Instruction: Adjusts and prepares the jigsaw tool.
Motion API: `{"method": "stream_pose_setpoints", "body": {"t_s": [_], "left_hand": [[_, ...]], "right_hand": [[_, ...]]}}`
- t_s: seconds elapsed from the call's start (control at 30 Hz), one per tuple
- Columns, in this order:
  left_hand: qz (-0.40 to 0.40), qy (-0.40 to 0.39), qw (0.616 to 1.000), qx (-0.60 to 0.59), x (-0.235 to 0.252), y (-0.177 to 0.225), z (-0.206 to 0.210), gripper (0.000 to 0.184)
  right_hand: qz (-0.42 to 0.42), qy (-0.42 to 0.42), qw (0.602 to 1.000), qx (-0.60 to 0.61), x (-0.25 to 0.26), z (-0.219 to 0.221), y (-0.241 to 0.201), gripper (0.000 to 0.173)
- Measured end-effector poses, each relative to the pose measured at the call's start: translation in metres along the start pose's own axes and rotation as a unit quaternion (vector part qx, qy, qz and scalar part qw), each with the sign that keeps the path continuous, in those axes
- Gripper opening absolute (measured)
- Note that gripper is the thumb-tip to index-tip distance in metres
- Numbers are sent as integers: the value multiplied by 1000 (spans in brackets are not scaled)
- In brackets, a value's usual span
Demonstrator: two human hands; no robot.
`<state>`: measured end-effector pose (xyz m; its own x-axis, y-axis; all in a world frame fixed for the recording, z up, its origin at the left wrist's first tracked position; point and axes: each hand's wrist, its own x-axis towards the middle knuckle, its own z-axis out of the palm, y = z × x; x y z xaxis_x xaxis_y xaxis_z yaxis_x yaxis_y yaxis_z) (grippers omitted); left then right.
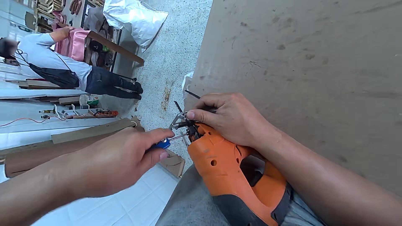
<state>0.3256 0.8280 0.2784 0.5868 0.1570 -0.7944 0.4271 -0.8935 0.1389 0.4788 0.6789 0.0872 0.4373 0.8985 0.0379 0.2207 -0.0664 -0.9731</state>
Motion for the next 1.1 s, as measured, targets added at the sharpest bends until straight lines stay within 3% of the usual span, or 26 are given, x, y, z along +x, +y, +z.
{"method": "stream_pose_setpoints", "body": {"t_s": [0.07, 0.13, 0.17, 0.2, 0.27, 0.33, 0.37, 0.43, 0.5, 0.53, 0.57, 0.63, 0.67, 0.73, 0.77, 0.83, 0.93, 1.0, 1.03, 1.1], "left_hand": [[144, 116, 936, 299, 1, -6, 8, 48], [199, 170, 873, 411, 1, -12, 11, 53], [204, 194, 866, 413, 0, -15, 13, 53], [195, 217, 879, 377, 0, -16, 15, 52], [116, 238, 939, 220, -2, -12, 13, 56], [-2, 133, 991, -14, -4, -11, -1, 45], [-43, 43, 989, -134, -3, -14, -10, 38], [-85, -120, 935, -323, 6, -25, -16, 32], [-99, -192, 890, -402, 10, -27, -15, 29], [-102, -199, 891, -396, 10, -23, -16, 26], [-103, -181, 919, -335, 9, -17, -17, 25], [-35, -62, 997, -9, 7, -8, -15, 22], [40, 23, 983, 177, 6, -9, -11, 20], [152, 118, 898, 395, 7, -10, -11, 16], [170, 134, 869, 445, 8, -9, -13, 20], [179, 148, 853, 468, 8, -8, -15, 32], [112, 102, 921, 358, -1, 1, -20, 43], [-10, -55, 987, 148, -1, 6, -35, 46], [-53, -121, 991, 2, 4, -1, -41, 39], [-76, -187, 943, -265, 12, -20, -41, 31]], "right_hand": [[-1, -2, 1000, 1, 3, 0, 3, 33], [2, -2, 1000, -1, 4, -1, 4, 34], [1, 2, 1000, -3, 3, -1, 3, 33], [-2, 6, 1000, -4, 2, -1, 2, 32], [-2, 12, 1000, -4, 1, -2, 0, 30], [1, 12, 1000, -1, 0, -4, 0, 30], [-1, 11, 1000, -1, 1, -5, 1, 30], [-2, 4, 1000, -5, 2, -4, 0, 30], [3, 2, 1000, -5, 2, -3, 0, 30], [6, 2, 1000, -3, 3, -4, 0, 30], [8, 2, 1000, -1, 3, -4, 1, 31], [13, -3, 1000, 1, 5, -3, 3, 33], [14, -5, 1000, -1, 6, -2, 3, 33], [17, -6, 1000, -10, 8, -1, 2, 34], [15, -2, 1000, -14, 7, 0, 1, 33], [11, 11, 1000, -23, 5, 0, 1, 33], [0, 30, 999, -22, 6, 4, 3, 33], [-7, 31, 999, -21, 5, 7, 4, 34], [-8, 24, 999, -22, 3, 7, 5, 34], [-13, 13, 1000, -23, 2, 8, 4, 33]]}}
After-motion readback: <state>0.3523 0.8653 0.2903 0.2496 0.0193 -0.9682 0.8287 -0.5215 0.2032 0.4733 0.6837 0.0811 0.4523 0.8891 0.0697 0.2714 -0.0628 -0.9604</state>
